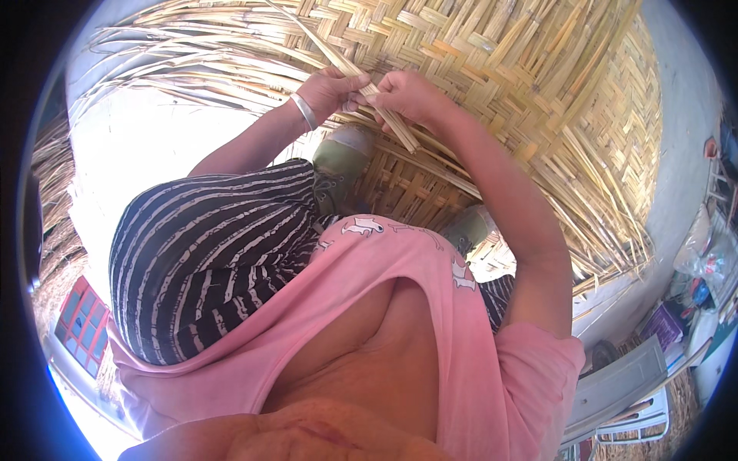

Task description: The person weaves a large flat basket using dried palm leaves. They interlace the leaves by hand, adjusting and tightening the weave as they work.

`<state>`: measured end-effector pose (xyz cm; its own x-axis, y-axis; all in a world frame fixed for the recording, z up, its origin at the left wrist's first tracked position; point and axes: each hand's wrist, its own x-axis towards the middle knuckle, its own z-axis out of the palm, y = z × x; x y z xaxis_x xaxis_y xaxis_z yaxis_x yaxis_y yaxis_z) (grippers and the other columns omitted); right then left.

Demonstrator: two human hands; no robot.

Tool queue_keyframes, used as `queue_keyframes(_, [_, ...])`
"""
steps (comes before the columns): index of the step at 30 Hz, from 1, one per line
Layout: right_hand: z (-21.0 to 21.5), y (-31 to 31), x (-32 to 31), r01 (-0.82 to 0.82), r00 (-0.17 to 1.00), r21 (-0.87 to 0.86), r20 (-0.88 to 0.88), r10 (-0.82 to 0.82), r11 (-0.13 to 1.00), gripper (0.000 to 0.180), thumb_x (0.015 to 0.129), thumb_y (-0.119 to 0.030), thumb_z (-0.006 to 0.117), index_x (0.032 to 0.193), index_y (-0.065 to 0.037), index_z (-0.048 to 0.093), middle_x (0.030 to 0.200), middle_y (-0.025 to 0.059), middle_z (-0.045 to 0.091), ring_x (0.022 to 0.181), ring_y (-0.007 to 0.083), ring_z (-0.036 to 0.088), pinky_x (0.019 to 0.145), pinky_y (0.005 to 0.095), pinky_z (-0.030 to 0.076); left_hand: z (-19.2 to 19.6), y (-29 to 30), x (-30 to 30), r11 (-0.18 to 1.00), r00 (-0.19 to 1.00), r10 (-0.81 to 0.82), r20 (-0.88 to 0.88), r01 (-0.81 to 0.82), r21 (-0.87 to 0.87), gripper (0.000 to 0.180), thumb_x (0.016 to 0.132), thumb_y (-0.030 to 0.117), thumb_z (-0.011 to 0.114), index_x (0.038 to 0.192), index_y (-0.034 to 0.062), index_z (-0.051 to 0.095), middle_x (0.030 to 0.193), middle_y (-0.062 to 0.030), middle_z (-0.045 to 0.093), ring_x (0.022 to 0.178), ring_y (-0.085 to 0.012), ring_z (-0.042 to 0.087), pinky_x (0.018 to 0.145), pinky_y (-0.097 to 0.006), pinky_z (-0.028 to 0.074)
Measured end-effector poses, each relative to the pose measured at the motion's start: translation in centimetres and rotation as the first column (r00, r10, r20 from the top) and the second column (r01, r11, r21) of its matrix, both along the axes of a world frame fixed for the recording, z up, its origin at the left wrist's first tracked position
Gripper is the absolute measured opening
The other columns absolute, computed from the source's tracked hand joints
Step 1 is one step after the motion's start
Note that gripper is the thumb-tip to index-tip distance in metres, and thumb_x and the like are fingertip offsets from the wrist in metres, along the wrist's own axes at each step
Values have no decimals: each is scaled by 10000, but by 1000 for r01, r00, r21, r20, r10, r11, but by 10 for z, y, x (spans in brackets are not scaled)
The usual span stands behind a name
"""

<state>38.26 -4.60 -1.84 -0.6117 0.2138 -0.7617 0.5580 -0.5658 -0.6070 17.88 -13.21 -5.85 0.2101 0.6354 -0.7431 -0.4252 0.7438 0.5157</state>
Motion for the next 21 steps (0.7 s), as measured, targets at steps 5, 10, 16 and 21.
queue_keyframes(5, [16,8,21,-117,988,-76,95,124,990,229,977,-222,713,1055,-47,588,855,93,703,691,161,691,567,279,560,2,2,9,994,985,112,-133,-113,-3,185,958,175,752,1062,31,701,893,-56,733,726,-122,685,625,-253,541])
queue_keyframes(10, [45,6,39,-166,969,-79,172,178,983,184,988,-177,690,1094,-62,592,801,56,690,664,141,684,546,263,531,14,12,6,962,927,267,-262,-274,11,257,927,168,789,1078,-6,675,907,-80,729,731,-160,683,657,-289,566])
queue_keyframes(16, [64,7,69,-329,920,-7,221,322,944,168,991,-147,673,1093,-56,575,770,51,696,649,130,682,529,254,480,6,21,-17,967,914,254,-317,-246,63,266,894,164,826,1034,-18,692,913,-84,736,763,-160,684,694,-293,569])
queue_keyframes(21, [59,4,97,-305,929,28,226,291,952,160,973,-157,696,1009,-40,594,792,51,698,695,122,669,568,295,481,21,30,-19,957,890,289,-354,-267,112,267,859,137,859,921,-38,667,802,-121,720,632,-171,672,539,-280,560])
